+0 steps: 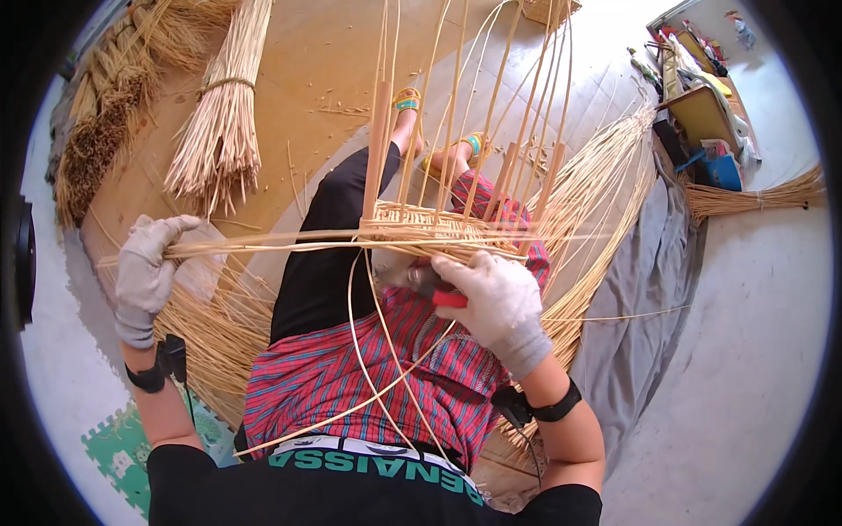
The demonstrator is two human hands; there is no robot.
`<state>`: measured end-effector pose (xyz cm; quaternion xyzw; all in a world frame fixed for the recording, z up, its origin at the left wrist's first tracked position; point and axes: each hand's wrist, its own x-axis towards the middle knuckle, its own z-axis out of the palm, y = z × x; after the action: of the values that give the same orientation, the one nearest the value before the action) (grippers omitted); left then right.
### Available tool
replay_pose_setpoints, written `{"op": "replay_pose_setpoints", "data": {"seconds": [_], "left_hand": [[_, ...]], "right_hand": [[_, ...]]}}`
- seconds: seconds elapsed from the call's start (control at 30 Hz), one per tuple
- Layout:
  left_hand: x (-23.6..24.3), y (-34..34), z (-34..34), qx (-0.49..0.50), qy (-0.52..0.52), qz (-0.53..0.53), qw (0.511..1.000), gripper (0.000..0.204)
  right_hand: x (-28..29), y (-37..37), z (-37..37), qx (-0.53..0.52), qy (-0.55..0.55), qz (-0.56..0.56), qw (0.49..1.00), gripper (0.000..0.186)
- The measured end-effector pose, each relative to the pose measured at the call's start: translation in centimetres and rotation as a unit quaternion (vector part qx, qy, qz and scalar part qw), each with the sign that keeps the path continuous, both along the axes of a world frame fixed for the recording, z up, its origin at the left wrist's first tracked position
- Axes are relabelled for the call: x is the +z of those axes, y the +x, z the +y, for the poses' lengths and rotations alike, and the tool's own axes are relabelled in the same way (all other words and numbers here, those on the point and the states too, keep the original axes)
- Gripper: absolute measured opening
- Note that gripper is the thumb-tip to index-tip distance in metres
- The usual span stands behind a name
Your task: Weaving a basket using dried reeds or straw.
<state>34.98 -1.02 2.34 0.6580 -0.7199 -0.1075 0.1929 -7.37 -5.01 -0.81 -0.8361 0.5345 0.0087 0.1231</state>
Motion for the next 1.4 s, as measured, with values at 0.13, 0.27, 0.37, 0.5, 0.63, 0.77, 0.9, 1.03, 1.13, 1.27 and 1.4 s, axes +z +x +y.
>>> {"op": "replay_pose_setpoints", "data": {"seconds": [0.13, 0.27, 0.37, 0.5, 0.63, 0.77, 0.9, 1.03, 1.13, 1.27, 1.4], "left_hand": [[0.7, -0.7, -0.2, -0.081, 0.051, 0.016, 0.995, 0.029], [1.4, -1.2, -0.1, -0.108, 0.114, 0.042, 0.987, 0.012], [3.7, -2.3, 0.1, -0.051, 0.091, 0.061, 0.993, 0.009], [6.9, 0.5, 2.0, 0.057, 0.017, 0.149, 0.987, 0.025], [10.9, 3.4, 3.1, 0.058, 0.049, 0.067, 0.995, 0.042], [11.7, 4.1, 3.4, 0.039, 0.027, 0.132, 0.99, 0.039], [11.9, 3.0, 2.6, 0.058, -0.056, 0.196, 0.977, 0.032], [14.0, 7.5, 0.5, 0.204, -0.312, 0.343, 0.862, 0.038], [20.7, 12.4, 1.8, 0.316, -0.414, 0.378, 0.765, 0.041], [16.7, 26.3, 5.5, 0.351, -0.412, 0.34, 0.769, 0.033], [1.4, 16.6, 2.0, 0.229, -0.249, 0.506, 0.793, 0.029]], "right_hand": [[-0.1, -1.6, 1.1, 0.004, 0.0, -0.06, 0.998, 0.066], [-0.9, -1.0, 1.8, -0.048, -0.056, -0.115, 0.991, 0.066], [-1.4, 0.3, 1.5, -0.069, -0.052, -0.133, 0.987, 0.066], [-1.0, -0.7, 1.4, -0.089, -0.036, -0.15, 0.984, 0.066], [-1.4, -3.8, 1.4, -0.208, -0.027, -0.211, 0.955, 0.066], [-6.8, -7.8, 1.5, -0.212, -0.033, -0.306, 0.928, 0.068], [-6.9, -5.9, 0.2, -0.217, 0.018, -0.324, 0.921, 0.074], [-6.9, -4.7, -3.6, -0.251, 0.054, -0.258, 0.931, 0.067], [-6.8, -6.1, -6.0, -0.213, 0.06, -0.221, 0.95, 0.064], [-7.2, -7.0, -7.8, -0.197, 0.076, -0.21, 0.954, 0.069], [-9.5, -8.3, -8.4, -0.218, 0.111, -0.333, 0.911, 0.073]]}}
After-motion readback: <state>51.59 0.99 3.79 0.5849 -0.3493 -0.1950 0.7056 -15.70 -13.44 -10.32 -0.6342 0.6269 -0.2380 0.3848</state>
